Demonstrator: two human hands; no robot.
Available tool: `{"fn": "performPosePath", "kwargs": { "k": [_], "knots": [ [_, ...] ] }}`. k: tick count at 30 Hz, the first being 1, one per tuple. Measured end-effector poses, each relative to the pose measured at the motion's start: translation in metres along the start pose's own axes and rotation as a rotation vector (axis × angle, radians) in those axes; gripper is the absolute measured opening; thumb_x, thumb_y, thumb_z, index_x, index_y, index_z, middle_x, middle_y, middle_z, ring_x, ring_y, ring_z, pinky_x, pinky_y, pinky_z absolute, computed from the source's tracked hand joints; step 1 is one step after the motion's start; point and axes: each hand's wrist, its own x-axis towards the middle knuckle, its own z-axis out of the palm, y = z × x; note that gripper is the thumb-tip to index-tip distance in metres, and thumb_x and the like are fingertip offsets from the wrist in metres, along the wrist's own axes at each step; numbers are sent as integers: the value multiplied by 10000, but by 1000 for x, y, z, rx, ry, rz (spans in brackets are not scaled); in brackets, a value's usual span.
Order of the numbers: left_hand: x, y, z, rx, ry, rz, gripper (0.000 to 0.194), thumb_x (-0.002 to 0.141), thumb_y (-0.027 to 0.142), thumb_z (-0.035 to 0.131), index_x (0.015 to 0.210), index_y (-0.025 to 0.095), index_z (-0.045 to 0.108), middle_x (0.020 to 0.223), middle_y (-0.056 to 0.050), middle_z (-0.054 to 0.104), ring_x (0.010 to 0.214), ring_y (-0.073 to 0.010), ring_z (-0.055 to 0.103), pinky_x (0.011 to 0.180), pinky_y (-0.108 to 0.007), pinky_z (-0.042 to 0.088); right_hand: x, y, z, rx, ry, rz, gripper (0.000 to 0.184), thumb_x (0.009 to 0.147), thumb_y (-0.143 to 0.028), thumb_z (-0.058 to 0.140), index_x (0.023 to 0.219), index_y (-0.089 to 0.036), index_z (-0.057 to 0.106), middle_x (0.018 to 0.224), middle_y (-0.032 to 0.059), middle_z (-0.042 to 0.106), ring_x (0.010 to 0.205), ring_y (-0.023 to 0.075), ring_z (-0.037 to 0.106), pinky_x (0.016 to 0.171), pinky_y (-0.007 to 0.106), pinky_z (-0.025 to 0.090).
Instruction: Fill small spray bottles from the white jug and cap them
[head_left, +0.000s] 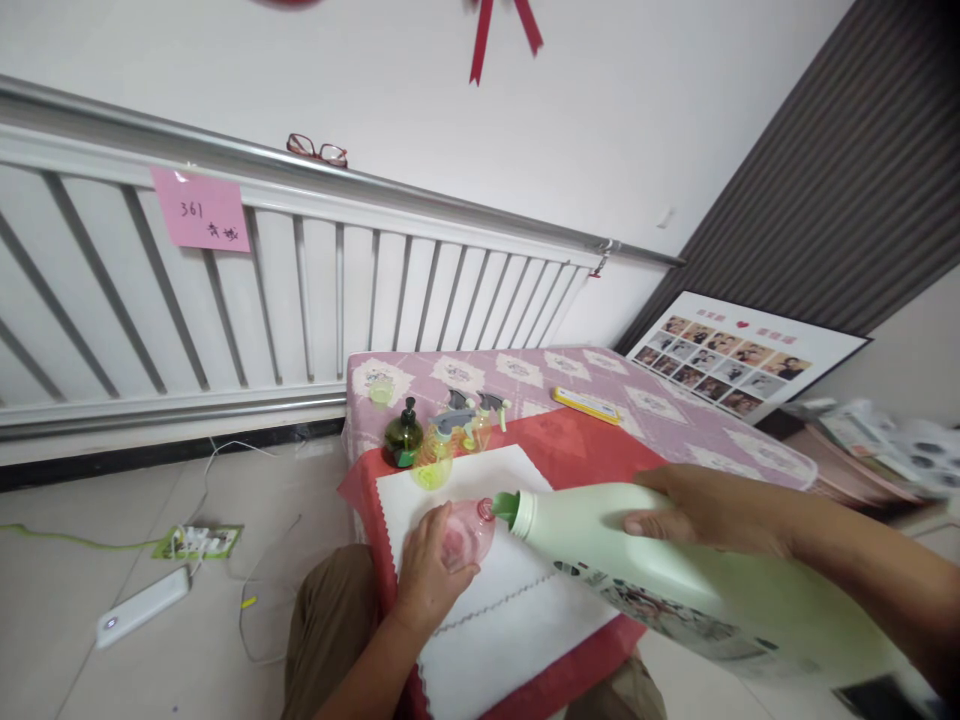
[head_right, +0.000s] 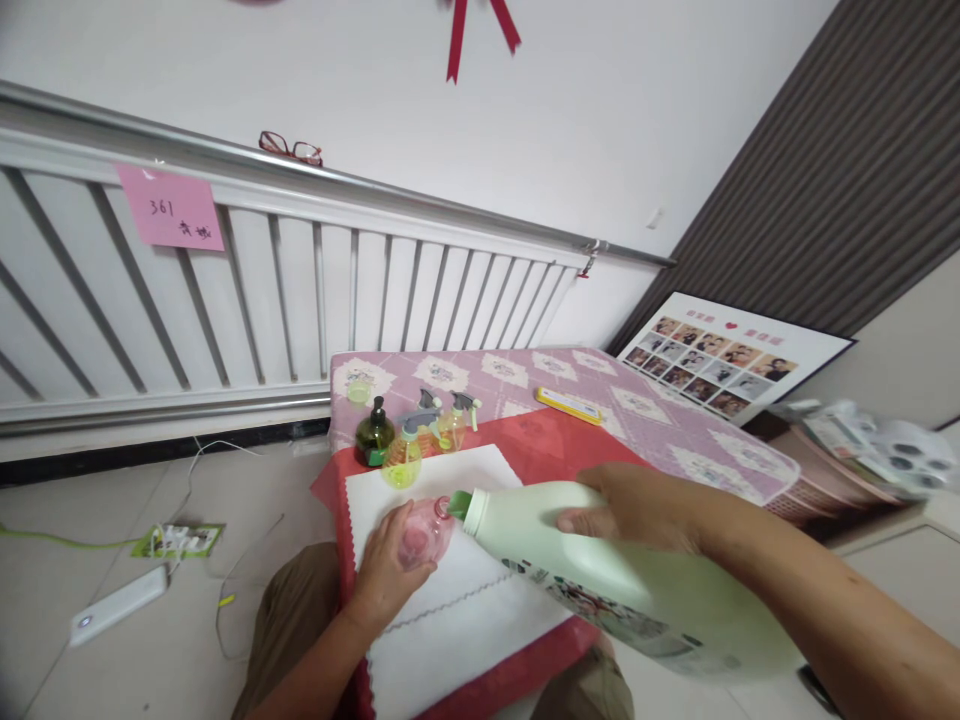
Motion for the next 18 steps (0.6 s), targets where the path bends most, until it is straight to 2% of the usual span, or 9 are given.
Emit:
{"fn": "performPosePath", "kwargs": {
  "k": [4,9,13,18],
  "knots": [
    [0,-2,1,6,-4,6,826,652,298,716,1409,232,393,1427,-104,521,1314,-297,485,1105,-448,397,-3,-7,-7,42,-57,67,592,709,-744,517,876,-194,658,905,112,753,836,315,705,692,373,519],
    [0,-2,1,4,-14,11,824,659,290,716,1409,239,379,1432,-108,511,1313,-298,481,1107,-467,390,-3,-12,-14,44,-170,85,574,720,-720,542,921,-190,637,987,118,747,913,323,701,709,352,523],
    [0,-2,1,-8,-7,23,826,657,280,722,1406,248,374,1429,-103,510,1314,-297,477,1103,-468,391,-4,-12,-15,46,-132,77,579,725,-721,526,917,-187,642,969,117,749,901,323,703,715,358,519],
    [-1,-2,1,-18,12,40,833,659,267,726,1410,248,368,1422,-99,515,1306,-292,483,1100,-469,391,-4,-13,-15,37,-163,61,549,745,-704,532,905,-189,638,977,119,743,904,322,696,720,370,512]
  ]
}}
